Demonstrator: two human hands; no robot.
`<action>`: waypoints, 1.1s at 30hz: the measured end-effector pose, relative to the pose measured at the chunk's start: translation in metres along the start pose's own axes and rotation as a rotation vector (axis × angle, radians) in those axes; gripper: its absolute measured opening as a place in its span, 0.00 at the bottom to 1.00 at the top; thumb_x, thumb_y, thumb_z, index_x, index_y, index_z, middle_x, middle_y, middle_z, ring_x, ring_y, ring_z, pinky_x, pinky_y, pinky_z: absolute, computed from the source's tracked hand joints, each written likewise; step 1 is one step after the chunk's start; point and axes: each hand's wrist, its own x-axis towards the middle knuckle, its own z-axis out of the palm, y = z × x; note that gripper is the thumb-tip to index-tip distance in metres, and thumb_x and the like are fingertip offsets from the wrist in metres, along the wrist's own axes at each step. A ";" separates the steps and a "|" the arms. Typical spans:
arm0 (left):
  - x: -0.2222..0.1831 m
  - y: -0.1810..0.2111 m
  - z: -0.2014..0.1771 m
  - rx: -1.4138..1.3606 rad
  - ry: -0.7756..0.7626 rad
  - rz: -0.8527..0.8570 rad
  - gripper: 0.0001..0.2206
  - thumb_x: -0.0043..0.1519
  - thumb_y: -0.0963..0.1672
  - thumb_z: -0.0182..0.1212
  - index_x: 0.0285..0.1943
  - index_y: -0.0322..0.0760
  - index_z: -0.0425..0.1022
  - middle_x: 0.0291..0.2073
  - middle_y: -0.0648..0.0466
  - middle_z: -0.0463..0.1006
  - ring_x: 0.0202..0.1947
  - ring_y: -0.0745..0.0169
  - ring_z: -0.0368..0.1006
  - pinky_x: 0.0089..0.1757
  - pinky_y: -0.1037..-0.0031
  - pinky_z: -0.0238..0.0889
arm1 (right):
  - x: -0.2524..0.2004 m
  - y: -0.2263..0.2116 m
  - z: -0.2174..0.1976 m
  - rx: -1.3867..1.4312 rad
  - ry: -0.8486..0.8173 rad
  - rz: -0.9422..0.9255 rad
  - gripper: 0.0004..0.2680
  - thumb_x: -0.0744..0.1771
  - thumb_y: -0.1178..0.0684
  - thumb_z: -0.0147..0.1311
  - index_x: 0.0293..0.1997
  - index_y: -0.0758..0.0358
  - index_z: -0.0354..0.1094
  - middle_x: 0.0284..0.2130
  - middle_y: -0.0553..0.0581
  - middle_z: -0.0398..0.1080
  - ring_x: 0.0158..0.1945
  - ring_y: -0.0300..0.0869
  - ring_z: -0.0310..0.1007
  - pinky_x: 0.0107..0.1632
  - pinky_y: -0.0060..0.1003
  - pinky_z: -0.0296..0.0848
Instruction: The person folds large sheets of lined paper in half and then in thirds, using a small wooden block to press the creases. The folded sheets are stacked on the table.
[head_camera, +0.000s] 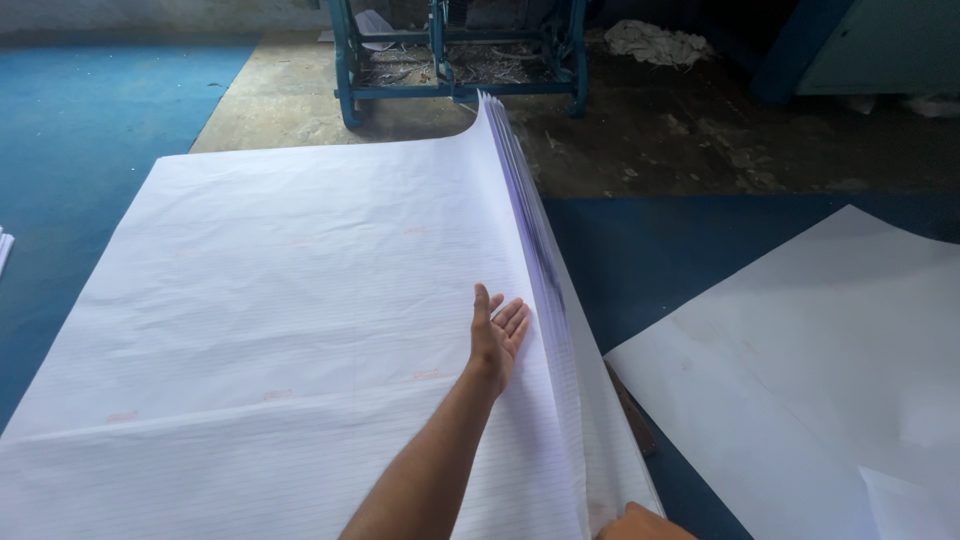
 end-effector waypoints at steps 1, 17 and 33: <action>0.001 0.000 -0.001 -0.015 0.007 -0.010 0.45 0.60 0.65 0.31 0.77 0.31 0.38 0.73 0.28 0.48 0.75 0.39 0.47 0.69 0.62 0.46 | 0.003 0.007 0.005 0.049 -0.002 0.053 0.07 0.70 0.53 0.52 0.48 0.59 0.76 0.41 0.71 0.72 0.46 0.56 0.75 0.50 0.46 0.75; 0.009 -0.004 -0.001 -0.070 0.039 -0.003 0.46 0.61 0.65 0.31 0.77 0.29 0.37 0.73 0.27 0.49 0.75 0.36 0.48 0.69 0.59 0.45 | -0.036 0.004 -0.040 -0.244 -0.054 -0.405 0.08 0.70 0.58 0.46 0.38 0.63 0.75 0.36 0.58 0.76 0.34 0.53 0.71 0.44 0.45 0.65; 0.018 -0.013 -0.004 0.088 0.003 0.074 0.48 0.60 0.65 0.39 0.77 0.26 0.39 0.71 0.23 0.48 0.73 0.32 0.49 0.68 0.54 0.46 | -0.147 -0.100 -0.132 -0.050 0.260 -0.361 0.12 0.70 0.49 0.53 0.28 0.63 0.69 0.28 0.60 0.72 0.34 0.56 0.71 0.47 0.49 0.67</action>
